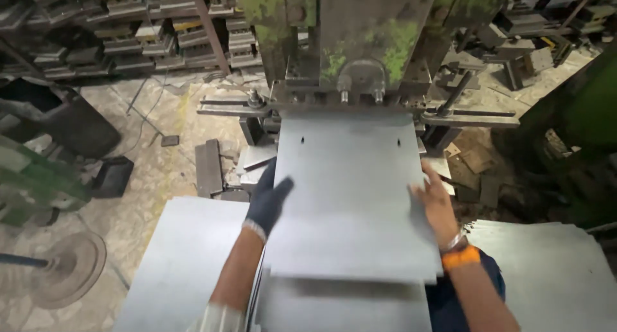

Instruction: Operating an industrial press machine to punch holes into and shape metal sheets.

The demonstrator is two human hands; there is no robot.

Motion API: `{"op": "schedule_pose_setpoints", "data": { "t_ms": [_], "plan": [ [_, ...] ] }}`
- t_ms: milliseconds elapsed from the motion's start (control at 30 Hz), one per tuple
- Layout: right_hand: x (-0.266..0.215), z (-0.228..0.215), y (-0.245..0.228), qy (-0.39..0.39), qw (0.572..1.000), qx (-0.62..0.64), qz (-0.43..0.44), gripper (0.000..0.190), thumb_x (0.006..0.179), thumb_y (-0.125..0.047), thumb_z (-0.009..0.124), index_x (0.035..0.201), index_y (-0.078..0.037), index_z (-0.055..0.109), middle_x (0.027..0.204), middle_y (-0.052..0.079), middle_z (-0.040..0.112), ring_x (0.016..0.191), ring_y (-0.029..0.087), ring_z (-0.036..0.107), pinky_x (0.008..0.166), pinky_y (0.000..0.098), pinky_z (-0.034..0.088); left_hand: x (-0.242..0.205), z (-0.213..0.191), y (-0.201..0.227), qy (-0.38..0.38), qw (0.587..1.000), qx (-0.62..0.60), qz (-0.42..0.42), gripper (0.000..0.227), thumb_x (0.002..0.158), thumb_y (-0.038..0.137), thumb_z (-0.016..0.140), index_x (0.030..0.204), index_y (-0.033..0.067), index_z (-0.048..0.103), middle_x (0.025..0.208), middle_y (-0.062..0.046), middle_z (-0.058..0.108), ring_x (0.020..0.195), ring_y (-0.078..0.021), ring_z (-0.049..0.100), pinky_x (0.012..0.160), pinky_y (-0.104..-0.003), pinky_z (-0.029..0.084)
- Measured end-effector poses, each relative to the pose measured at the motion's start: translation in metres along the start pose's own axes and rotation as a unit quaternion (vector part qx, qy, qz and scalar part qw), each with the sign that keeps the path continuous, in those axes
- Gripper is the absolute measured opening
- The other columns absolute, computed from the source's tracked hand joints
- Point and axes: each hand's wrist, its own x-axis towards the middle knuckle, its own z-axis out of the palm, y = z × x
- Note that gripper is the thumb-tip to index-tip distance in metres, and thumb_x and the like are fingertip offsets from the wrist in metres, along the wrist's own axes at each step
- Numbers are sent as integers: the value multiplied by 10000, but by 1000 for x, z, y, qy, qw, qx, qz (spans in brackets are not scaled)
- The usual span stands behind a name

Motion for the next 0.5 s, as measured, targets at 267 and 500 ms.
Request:
{"op": "schedule_pose_setpoints", "data": {
  "t_ms": [267, 500],
  "plan": [
    [-116, 40, -47, 29, 975, -185, 118, 671, 838, 86, 579, 1488, 3, 435, 1486, 155, 511, 1289, 249, 501, 1052, 351, 413, -62, -25, -65, 58, 995, -20, -82, 710, 795, -3, 639, 1490, 73, 518, 1417, -123, 672, 1184, -215, 673, 1003, -291, 514],
    [-100, 85, -19, -55, 814, -549, -182, 394, 809, -189, 714, 1194, -129, 655, 1363, 86, 600, 1234, 290, 573, 1026, 411, 455, -33, -67, -125, 307, 891, 278, 186, 479, 730, -9, 713, 1187, 129, 682, 1187, -56, 687, 1033, -238, 656, 859, -344, 547]
  ]
}}
